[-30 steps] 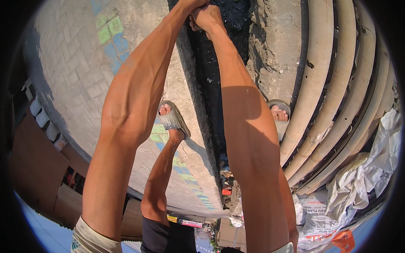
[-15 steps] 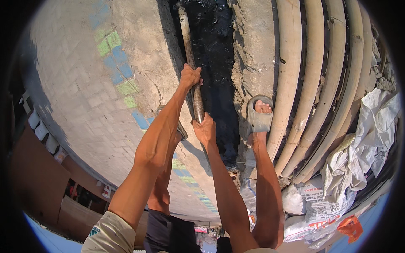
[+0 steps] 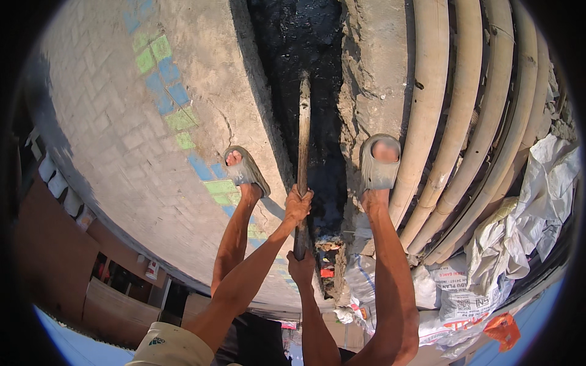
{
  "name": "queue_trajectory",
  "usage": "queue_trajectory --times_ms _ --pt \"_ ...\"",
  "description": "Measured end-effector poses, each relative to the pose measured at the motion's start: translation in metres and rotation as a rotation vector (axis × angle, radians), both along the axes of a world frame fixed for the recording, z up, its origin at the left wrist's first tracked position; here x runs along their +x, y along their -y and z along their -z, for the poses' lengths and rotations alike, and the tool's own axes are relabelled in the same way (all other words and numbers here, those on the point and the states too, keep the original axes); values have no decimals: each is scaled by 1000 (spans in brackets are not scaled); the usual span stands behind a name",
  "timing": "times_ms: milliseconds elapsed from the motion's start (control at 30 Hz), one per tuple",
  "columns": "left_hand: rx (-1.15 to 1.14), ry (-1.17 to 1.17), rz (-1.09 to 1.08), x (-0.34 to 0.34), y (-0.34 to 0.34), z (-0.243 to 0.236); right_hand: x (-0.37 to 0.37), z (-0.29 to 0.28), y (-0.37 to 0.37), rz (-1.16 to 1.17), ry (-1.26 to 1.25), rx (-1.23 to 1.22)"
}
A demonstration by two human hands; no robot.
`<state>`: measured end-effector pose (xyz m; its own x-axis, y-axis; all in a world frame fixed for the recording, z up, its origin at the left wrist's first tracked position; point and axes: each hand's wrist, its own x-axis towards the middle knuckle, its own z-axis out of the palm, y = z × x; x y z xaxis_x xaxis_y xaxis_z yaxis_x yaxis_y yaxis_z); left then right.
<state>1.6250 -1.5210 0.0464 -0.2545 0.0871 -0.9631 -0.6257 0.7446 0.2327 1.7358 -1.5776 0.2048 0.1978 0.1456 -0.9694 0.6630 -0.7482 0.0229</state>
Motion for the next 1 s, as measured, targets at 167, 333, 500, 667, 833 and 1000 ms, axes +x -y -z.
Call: queue_trajectory --times_ms 167,333,500,667,833,1000 --pt "112 -145 9 -133 -162 50 -123 121 -171 138 -310 141" --pt "142 -309 199 -282 -340 86 -270 199 -370 43 -606 302" --pt "-29 -252 399 -283 -326 92 -273 180 -340 231 -541 216" --pt "-74 -227 430 -189 -242 50 -174 156 -238 296 -453 185" --pt "-124 55 386 -121 -146 6 -113 97 -136 280 -300 131" --pt "-142 203 31 -28 -51 63 -35 34 -83 -99 -104 107"
